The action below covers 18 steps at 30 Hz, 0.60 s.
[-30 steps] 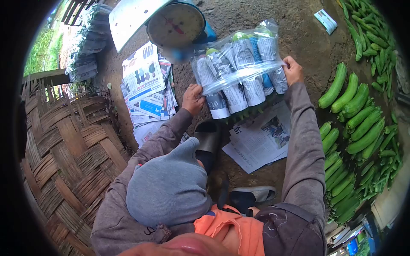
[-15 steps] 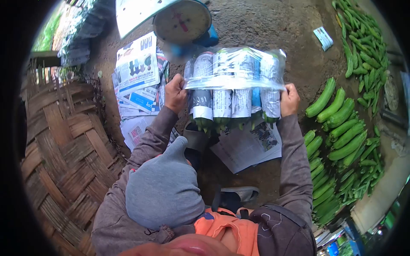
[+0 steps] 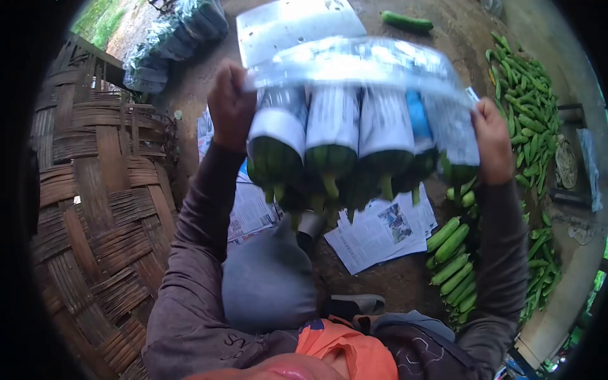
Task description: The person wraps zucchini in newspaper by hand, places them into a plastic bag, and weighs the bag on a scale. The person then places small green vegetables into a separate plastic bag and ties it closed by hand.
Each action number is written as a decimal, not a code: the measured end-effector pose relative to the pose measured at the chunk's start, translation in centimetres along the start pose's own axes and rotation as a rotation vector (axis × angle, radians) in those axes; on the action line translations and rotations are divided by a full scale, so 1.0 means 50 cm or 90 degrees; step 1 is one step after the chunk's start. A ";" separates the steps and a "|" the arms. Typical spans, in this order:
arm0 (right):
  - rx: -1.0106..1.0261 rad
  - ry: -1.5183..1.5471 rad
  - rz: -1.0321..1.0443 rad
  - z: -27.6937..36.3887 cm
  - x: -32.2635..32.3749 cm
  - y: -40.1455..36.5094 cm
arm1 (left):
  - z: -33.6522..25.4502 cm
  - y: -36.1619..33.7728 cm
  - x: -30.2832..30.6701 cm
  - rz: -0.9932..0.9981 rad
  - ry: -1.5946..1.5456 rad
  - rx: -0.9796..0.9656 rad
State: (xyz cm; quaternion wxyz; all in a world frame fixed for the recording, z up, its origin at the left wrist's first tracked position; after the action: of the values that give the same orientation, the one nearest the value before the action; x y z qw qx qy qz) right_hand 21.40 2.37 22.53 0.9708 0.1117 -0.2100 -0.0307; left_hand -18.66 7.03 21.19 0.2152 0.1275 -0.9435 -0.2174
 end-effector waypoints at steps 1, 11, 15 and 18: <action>-0.044 0.086 -0.019 0.025 -0.014 0.053 | -0.008 0.046 0.018 -0.036 0.027 -0.045; 0.006 0.165 -0.065 -0.174 -0.194 0.654 | 0.226 0.351 0.039 -0.113 0.214 -0.020; -0.029 0.116 -0.075 -0.177 -0.285 0.645 | 0.324 0.385 0.010 -0.081 0.230 -0.047; -0.031 0.089 -0.076 -0.208 -0.311 0.646 | 0.359 0.383 0.003 -0.063 0.221 -0.002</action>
State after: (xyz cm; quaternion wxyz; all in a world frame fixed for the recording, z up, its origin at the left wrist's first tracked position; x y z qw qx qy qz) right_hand 12.00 37.60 14.49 0.9819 0.1025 -0.1341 -0.0859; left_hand -29.88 30.06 15.57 0.3638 0.2088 -0.8846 -0.2039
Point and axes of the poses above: each hand's wrist, its own y-axis towards the middle knuckle, its own x-axis out of the back of the hand, z = x × y, the point moved 5 cm from there along y, towards the middle knuckle, and after that the axes turned 15 degrees about x, right-handed, at the moved point
